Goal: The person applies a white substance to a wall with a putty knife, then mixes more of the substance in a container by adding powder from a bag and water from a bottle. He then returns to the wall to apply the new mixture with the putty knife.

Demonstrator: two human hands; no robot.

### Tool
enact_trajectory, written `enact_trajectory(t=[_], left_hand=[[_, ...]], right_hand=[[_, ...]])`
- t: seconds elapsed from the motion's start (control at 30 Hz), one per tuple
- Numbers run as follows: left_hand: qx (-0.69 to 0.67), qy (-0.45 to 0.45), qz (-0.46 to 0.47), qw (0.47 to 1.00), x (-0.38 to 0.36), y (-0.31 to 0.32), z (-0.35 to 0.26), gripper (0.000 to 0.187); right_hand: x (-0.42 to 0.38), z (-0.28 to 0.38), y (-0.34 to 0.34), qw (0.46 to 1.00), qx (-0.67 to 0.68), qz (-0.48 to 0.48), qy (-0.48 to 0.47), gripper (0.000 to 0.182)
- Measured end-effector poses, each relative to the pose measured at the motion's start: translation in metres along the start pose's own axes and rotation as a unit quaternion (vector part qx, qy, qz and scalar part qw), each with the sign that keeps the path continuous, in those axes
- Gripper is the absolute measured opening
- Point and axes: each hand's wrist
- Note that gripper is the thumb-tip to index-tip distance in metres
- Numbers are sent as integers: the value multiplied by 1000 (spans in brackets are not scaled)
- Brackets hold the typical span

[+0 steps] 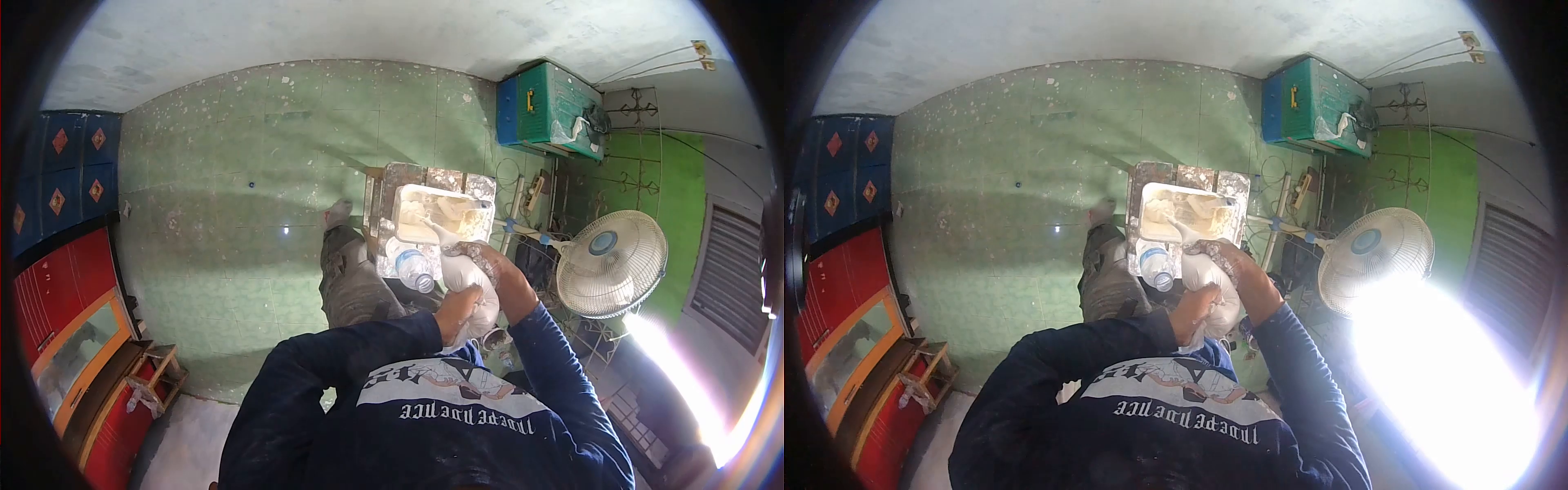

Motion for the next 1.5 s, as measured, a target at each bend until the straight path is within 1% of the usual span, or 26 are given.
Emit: enact_trajectory(t=[0.13,0.2,0.23,0.27,0.3,0.43,0.5,0.53,0.6,0.63,0.7,0.73,0.8,0.83,0.9,0.93,1.0,1.13,1.2,1.23,1.3,1.33,1.37,1.4,1.43,1.5], left_hand=[[-1,14,11,1000,1,-1,3,16],[-33,14,10,999,5,-3,8,17],[-33,14,11,999,7,-3,9,17],[-57,-2,12,998,8,-3,11,18],[-80,-17,12,997,10,-3,12,19],[-127,-39,11,991,18,-1,23,19],[-154,-45,9,987,18,0,23,20],[-153,-44,9,987,18,1,24,20],[-161,-52,-19,985,13,4,18,20],[-161,-51,-18,985,10,5,15,20],[-147,-54,-42,987,6,5,10,20],[-147,-54,-41,987,6,5,12,20],[-148,-50,-32,987,7,4,13,20],[-147,-49,-31,987,7,4,14,20],[-168,-45,-45,984,0,6,8,19],[-168,-44,-45,984,-1,6,7,19],[-124,-25,-41,991,-3,3,5,18],[-127,-14,-38,991,9,-1,18,18],[-59,-41,23,997,14,-9,22,27],[-59,-41,23,997,15,-9,25,27],[-75,-30,8,997,15,-6,24,29],[-75,-30,9,997,14,-6,24,29],[-82,-25,-6,996,9,-3,20,30],[-89,-20,-21,996,5,-2,16,31],[-88,-20,-20,996,2,-1,13,31],[-65,-21,-24,997,-1,-3,9,31]], right_hand=[[0,-3,-5,1000,-2,14,-21,26],[1,-1,-6,988,-128,36,-73,26],[1,-1,-7,989,-127,35,-73,26],[0,0,-7,965,-216,48,-141,27],[0,1,-8,929,-302,60,-207,28],[-1,-1,-8,921,-312,57,-225,28],[-1,-8,-11,939,-213,71,-261,27],[1,-10,-11,939,-214,71,-261,27],[3,-12,-9,976,-93,79,-178,25],[4,-12,-9,976,-93,79,-178,25],[-2,-7,-1,996,-19,33,-84,23],[-2,-8,-1,996,-19,33,-84,23],[-5,-7,2,980,-91,34,-173,23],[-7,-5,3,980,-91,34,-173,23],[-21,10,18,999,-6,-41,-25,23],[-20,9,18,999,-6,-41,-26,23],[-19,9,17,999,-18,-47,-8,22],[-26,12,22,999,-7,-38,-26,21],[-25,13,20,998,-43,-36,-30,22],[-28,12,20,998,-43,-36,-30,22],[-36,12,23,985,-112,-18,-130,24],[-32,8,17,985,-112,-18,-131,24],[-24,1,5,934,-230,17,-271,25],[-21,-1,1,849,-340,51,-402,27],[-19,-4,-2,849,-340,50,-402,27],[-19,-7,-2,889,-299,39,-344,27]])
Point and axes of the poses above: each hand's wrist, its own x-axis towards the middle knuckle, its own y-axis out of the palm, z = x × y, and after that the axes turned 7 degrees about -z, right-handed
